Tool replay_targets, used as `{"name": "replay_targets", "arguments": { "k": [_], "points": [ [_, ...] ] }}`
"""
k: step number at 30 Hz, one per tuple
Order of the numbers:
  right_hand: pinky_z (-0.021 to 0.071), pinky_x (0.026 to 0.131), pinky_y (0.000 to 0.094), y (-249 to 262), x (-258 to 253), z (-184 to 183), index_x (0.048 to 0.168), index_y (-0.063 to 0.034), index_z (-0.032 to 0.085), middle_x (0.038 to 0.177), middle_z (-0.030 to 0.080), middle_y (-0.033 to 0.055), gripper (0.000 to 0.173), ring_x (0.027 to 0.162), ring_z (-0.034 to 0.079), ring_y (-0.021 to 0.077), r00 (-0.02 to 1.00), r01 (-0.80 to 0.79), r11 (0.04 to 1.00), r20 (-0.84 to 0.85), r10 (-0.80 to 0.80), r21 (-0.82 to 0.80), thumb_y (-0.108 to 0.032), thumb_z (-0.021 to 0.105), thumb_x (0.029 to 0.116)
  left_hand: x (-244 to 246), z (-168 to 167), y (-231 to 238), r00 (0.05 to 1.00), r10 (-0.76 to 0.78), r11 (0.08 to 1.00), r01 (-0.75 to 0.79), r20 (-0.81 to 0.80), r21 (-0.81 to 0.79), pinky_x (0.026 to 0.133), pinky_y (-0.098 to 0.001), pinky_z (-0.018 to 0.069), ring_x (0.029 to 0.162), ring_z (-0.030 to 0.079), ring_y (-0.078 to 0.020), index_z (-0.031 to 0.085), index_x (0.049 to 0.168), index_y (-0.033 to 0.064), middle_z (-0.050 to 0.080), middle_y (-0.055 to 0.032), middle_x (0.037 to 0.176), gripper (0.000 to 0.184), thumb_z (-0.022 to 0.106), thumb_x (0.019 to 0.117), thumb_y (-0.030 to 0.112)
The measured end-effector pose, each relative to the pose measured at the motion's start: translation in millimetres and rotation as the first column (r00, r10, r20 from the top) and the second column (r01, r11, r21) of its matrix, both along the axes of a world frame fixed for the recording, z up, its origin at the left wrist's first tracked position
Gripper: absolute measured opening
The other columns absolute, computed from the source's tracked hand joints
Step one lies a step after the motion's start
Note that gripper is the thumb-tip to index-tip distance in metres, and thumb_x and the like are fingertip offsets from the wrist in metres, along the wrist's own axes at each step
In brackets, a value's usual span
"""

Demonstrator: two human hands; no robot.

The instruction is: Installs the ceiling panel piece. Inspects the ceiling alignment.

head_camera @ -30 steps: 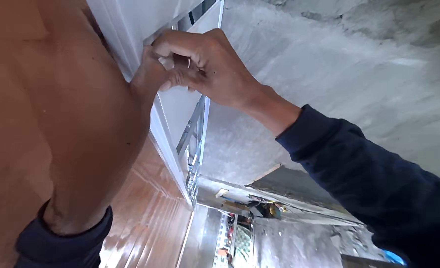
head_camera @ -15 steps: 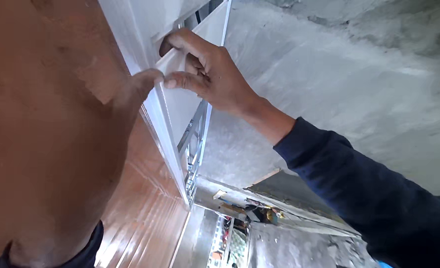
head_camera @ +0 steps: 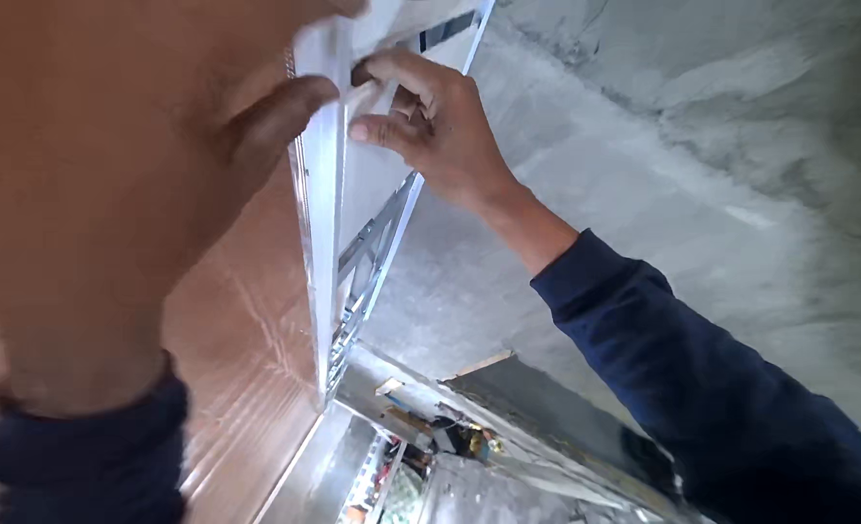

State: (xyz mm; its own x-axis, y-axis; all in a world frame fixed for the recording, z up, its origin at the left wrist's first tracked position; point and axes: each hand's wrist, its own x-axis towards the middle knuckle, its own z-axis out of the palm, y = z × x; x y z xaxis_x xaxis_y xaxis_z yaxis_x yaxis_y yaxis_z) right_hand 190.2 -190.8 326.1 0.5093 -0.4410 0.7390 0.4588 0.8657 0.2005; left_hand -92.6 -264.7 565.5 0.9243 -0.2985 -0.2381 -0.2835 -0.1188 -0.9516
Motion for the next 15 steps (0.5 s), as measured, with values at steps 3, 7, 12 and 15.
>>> {"name": "replay_targets", "arguments": {
  "k": [3,7,12,15],
  "points": [
    [0.0520,0.063,0.0290,-78.8,-6.9,-26.9,0.124,-0.0051,0.070,0.083,0.066,0.0039,0.041,0.064,0.057,0.0106,0.987,0.147,0.934,-0.012,-0.160,-0.326,-0.034,0.074,0.0942,23.4,-166.9,-33.2,0.732,-0.135,0.753,0.514,0.668,-0.411,0.080,-0.0306,0.0552,0.090,0.066,-0.0127,0.067,0.114,-0.0008,0.069,-0.0066,0.102,0.021,0.064,0.1005,0.015],
    [0.0562,0.065,0.0278,-124.6,-3.4,-39.3,0.117,-0.0027,0.074,0.094,0.069,0.0101,0.030,0.074,0.066,0.0139,0.799,0.586,0.712,0.129,-0.587,-0.387,-0.026,0.066,0.0997,75.1,-271.1,21.6,0.550,-0.053,-0.029,0.834,0.834,-0.552,0.079,-0.0270,0.0593,0.086,0.067,-0.0050,0.068,0.115,0.0204,0.070,0.0112,0.102,0.015,0.065,0.1010,0.020],
    [0.0510,0.086,0.0379,-204.8,-17.6,-29.5,0.123,-0.0033,0.071,0.107,0.069,0.0204,0.032,0.098,0.066,0.0275,0.094,0.986,0.022,0.444,-0.891,-0.164,-0.024,0.070,0.0983,136.5,-303.6,94.5,0.469,0.240,-0.519,0.802,0.850,-0.296,0.085,-0.0318,0.0597,0.102,0.067,-0.0112,0.056,0.131,0.0124,0.065,0.0033,0.117,0.037,0.070,0.0980,0.021],
    [0.0478,0.078,0.0585,-231.4,-31.5,-3.2,0.124,0.0008,0.063,0.106,0.065,0.0281,0.049,0.094,0.065,0.0442,-0.171,0.884,-0.433,0.741,-0.650,-0.175,-0.043,0.059,0.1023,163.9,-298.8,114.0,0.296,0.331,-0.458,0.880,0.896,-0.121,0.090,-0.0313,0.0581,0.118,0.060,-0.0160,0.034,0.145,-0.0038,0.051,-0.0100,0.137,0.078,0.079,0.0899,0.027]
  ]
}}
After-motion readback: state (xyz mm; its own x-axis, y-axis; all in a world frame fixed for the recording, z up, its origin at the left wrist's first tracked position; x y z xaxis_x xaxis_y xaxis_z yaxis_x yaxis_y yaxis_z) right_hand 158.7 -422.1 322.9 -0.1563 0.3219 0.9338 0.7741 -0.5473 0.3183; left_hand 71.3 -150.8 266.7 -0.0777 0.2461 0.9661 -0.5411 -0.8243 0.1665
